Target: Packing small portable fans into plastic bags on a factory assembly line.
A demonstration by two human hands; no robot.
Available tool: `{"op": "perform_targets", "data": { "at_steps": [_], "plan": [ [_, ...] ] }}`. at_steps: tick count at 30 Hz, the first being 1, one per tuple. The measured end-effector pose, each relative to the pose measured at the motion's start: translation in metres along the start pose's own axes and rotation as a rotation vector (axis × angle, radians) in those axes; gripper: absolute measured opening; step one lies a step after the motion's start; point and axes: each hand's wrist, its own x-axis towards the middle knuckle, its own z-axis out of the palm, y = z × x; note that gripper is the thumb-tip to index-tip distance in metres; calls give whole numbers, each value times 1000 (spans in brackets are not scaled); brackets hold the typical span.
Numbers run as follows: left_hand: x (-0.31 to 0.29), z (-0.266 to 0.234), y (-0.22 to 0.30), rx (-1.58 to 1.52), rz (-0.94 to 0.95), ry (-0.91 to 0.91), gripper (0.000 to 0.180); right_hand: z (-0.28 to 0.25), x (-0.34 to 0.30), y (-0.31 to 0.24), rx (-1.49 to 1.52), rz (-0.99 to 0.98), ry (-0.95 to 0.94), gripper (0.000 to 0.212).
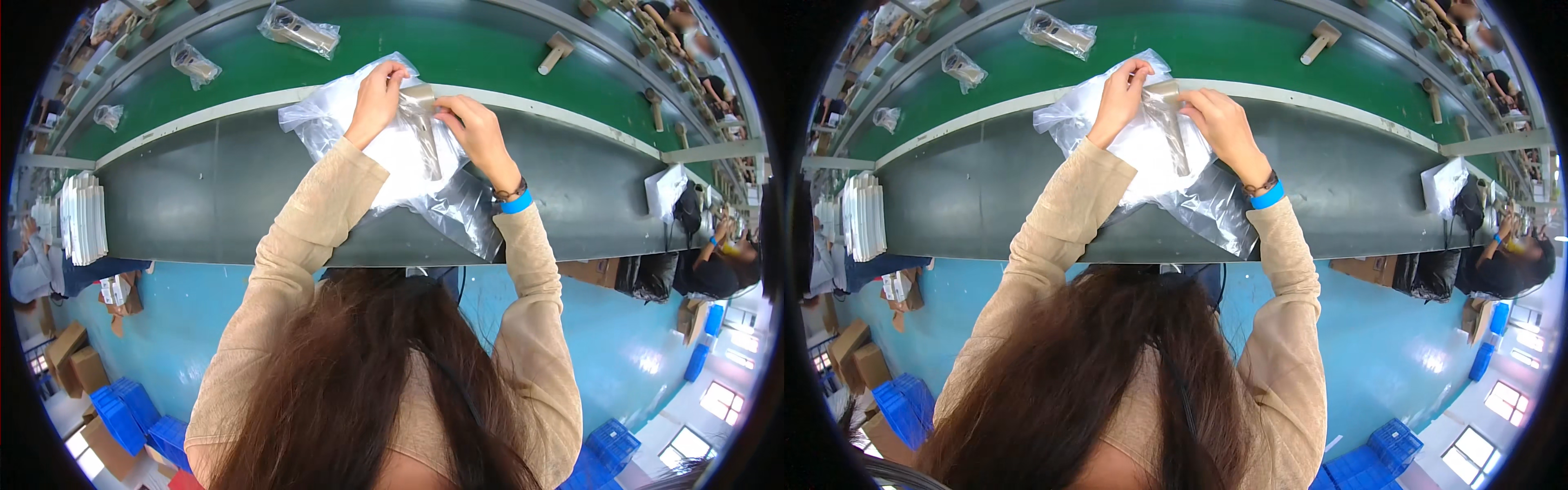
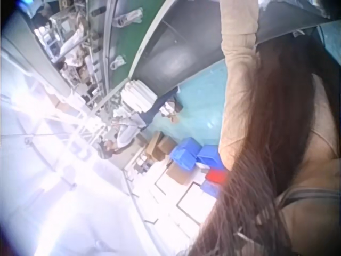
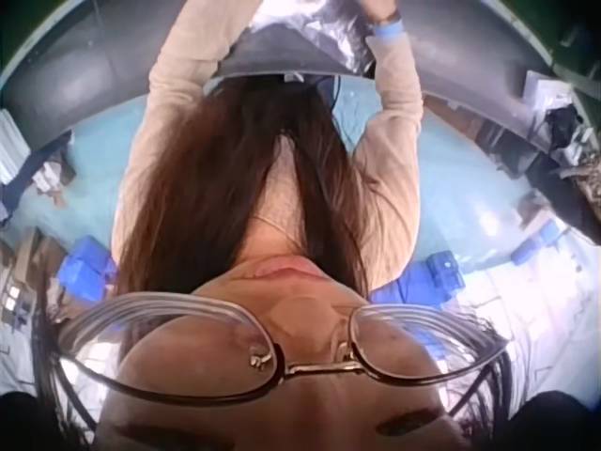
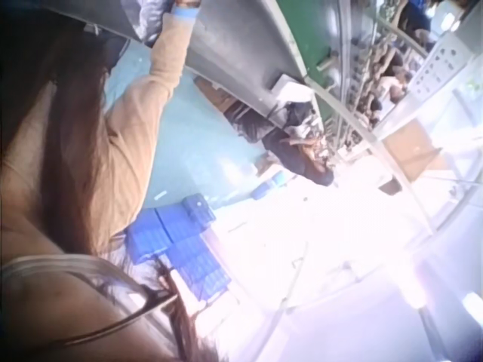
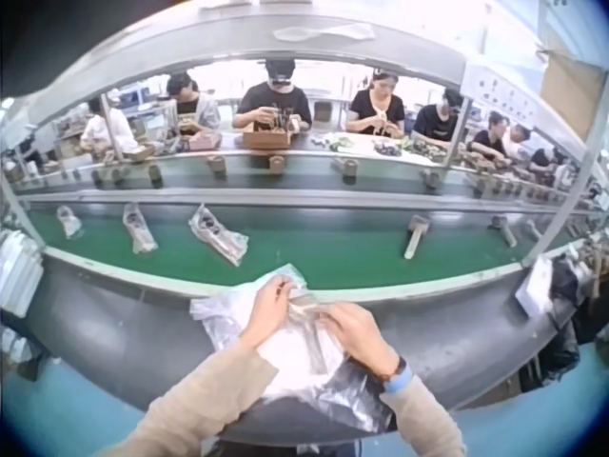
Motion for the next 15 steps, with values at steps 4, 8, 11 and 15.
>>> {"op": "perform_targets", "data": {
  "at_steps": [4, 8, 11, 15],
  "plan": [
    [2, -2, 3, 7, -62, -11, 16, 1, 2, 17, 108, 56, 20, 20],
    [4, -3, -3, -37, -31, 7, 16, 8, 5, 27, 68, -5, -49, 13],
    [3, -6, 1, -27, -74, -9, 15, 1, 7, 27, 46, -75, -155, 10],
    [7, -16, 7, -23, -30, -125, 16, -20, 19, 8, 305, 60, -88, 8]
  ]
}}
